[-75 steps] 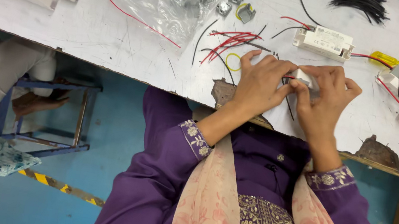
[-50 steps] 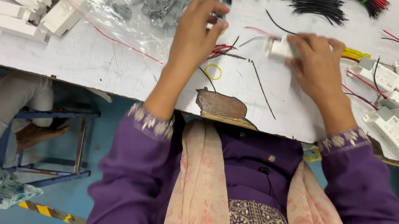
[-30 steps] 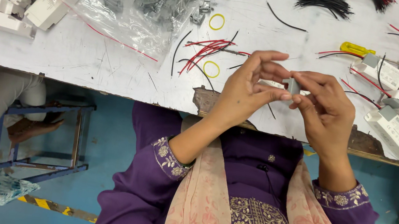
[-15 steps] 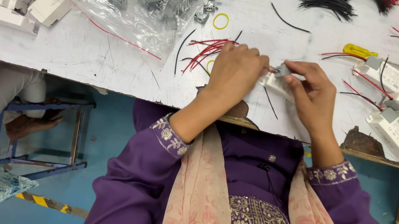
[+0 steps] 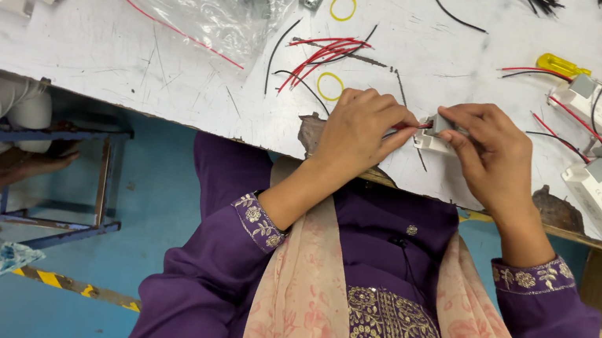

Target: The person assembles LED driver units by hand and using a screwdriver. They handle plastic casings, circuit boards, and bundles of wires, connecting the wires to the driver terminals and stacking the finished units on a table.

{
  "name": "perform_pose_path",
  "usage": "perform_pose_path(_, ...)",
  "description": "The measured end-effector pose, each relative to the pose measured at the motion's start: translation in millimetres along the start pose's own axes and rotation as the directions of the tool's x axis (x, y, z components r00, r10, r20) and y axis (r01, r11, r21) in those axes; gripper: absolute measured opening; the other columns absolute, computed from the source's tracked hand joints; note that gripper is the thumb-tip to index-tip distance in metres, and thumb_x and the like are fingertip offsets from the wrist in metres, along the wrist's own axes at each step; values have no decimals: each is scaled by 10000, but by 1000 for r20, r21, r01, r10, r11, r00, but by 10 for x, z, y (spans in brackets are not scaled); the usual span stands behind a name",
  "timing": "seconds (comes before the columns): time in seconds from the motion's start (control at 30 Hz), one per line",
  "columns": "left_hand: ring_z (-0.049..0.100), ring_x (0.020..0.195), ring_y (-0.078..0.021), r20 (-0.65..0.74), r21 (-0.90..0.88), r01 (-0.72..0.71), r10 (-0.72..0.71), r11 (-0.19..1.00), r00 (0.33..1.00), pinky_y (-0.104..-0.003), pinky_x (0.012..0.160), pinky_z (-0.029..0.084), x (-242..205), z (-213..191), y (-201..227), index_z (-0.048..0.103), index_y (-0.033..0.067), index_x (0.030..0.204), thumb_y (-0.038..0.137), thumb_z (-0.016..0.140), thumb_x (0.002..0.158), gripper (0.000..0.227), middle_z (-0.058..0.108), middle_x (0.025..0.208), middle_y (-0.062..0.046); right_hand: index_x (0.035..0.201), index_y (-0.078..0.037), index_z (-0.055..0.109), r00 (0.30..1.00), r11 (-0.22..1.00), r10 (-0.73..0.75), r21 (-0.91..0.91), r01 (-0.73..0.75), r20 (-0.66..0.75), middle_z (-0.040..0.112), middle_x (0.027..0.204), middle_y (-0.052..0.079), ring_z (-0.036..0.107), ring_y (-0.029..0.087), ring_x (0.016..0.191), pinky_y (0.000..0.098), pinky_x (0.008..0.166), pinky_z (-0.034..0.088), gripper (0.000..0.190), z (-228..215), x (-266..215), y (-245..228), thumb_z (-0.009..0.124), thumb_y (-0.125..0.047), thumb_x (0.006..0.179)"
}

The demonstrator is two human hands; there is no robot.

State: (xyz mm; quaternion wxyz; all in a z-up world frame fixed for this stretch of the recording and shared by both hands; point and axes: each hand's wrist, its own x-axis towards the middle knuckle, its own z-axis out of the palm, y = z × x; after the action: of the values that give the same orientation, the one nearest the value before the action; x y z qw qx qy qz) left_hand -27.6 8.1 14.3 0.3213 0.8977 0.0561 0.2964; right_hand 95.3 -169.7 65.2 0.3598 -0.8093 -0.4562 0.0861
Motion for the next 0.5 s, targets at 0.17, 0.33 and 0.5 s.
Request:
perform_pose_path(0.17, 609, 873, -197, 6, -2, 15, -15, 1000, 1000, -386, 854, 414, -10, -3, -6, 732, 180, 956, 270, 757, 908, 105, 642, 864, 31, 1233, -91, 757, 1000, 995, 20, -101, -18, 23, 717, 1140, 75, 602, 148, 697, 286, 630, 486, 295, -14, 35, -93, 788, -107, 940)
perform_pose_path(0.33, 608, 888, -199, 10, -11, 12, -11, 1000, 1000, -386, 867, 414, -11, -30, 10, 735, 180, 972, 263, 751, 919, 99, 638, 879, 25, 1146, -101, 767, 994, 961, -104, -252, 111, 40, 710, 1145, 45, 668, 246, 959, 345, 807, 535, 232, -45, 95, -174, 812, -147, 923)
perform_pose_path(0.5, 606, 882, -193, 22, -34, 33, -32, 999, 999, -382, 870, 411, -14, -24, 8, 739, 186, 960, 262, 749, 915, 89, 637, 878, 29, 1029, -131, 800, 989, 931, -41, -354, 90, 142, 746, 1045, -14, 670, 262, 958, 417, 800, 495, 216, -57, 243, -93, 844, -178, 823)
